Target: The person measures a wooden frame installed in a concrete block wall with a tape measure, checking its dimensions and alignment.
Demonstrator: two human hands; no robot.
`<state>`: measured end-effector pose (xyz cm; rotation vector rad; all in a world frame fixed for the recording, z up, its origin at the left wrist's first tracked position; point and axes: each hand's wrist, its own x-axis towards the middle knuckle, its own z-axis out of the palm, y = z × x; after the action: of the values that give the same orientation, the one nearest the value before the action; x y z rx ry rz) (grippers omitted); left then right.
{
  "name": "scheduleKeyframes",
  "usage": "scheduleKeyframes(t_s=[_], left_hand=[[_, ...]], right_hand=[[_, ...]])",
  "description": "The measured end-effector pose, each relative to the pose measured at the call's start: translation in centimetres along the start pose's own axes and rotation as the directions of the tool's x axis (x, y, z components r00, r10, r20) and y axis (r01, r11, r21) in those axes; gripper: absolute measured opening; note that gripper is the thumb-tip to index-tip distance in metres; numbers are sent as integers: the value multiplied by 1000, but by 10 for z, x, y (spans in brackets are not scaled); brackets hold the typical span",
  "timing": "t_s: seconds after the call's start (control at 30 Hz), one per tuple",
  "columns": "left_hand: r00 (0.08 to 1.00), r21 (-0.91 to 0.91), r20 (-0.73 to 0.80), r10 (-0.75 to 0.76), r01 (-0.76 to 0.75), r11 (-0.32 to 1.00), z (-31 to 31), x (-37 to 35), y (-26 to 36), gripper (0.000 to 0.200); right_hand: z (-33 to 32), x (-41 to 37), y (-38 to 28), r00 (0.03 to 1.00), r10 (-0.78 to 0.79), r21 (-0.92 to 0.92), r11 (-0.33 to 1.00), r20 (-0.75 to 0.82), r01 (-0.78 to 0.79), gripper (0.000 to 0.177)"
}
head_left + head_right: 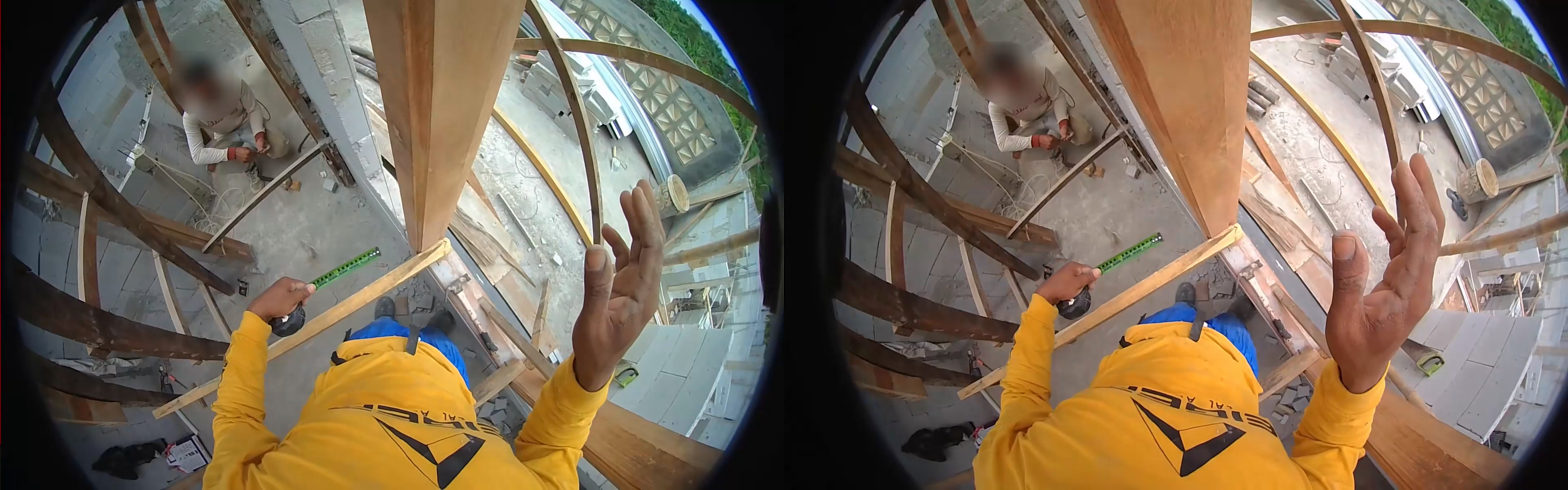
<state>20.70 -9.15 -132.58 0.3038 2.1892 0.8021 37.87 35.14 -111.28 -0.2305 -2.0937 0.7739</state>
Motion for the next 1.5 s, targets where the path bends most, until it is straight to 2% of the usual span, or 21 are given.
scheduleKeyframes(t_s=[0.03,0.13,0.23,0.27,0.37,0.4,0.63,0.7,0.9,1.0,1.5], left_hand=[[994,-35,97,-52,56,998,13,13,-4,48],[980,-32,195,-30,37,999,36,57,-27,49],[966,77,220,-139,125,989,43,82,-15,50],[964,109,233,-128,105,988,46,95,-24,51],[962,133,249,-115,84,988,53,118,-34,51],[956,157,249,-157,120,980,55,123,-34,52],[956,126,246,-162,134,983,74,147,-42,53],[961,121,248,-126,98,988,79,155,-54,53],[953,61,259,-156,145,988,84,159,-60,52],[961,103,255,-105,80,991,81,163,-61,52],[955,122,264,-135,106,987,74,170,-58,54]], right_hand=[[-1,-8,7,999,29,7,1000,18,-29,57],[-3,-31,22,989,120,-23,993,81,-119,52],[-5,-47,30,972,187,-73,981,143,-178,50],[-6,-52,33,966,198,-80,979,164,-187,50],[-9,-65,41,946,242,-100,969,218,-225,50],[-9,-69,43,937,263,-104,964,230,-245,50],[-14,-81,52,900,330,-161,942,284,-295,49],[-15,-82,53,897,328,-157,943,295,-293,49],[-14,-83,56,882,338,-167,940,328,-298,49],[-12,-83,57,880,333,-176,941,339,-288,49],[-4,-89,56,851,354,-198,934,388,-299,51]])
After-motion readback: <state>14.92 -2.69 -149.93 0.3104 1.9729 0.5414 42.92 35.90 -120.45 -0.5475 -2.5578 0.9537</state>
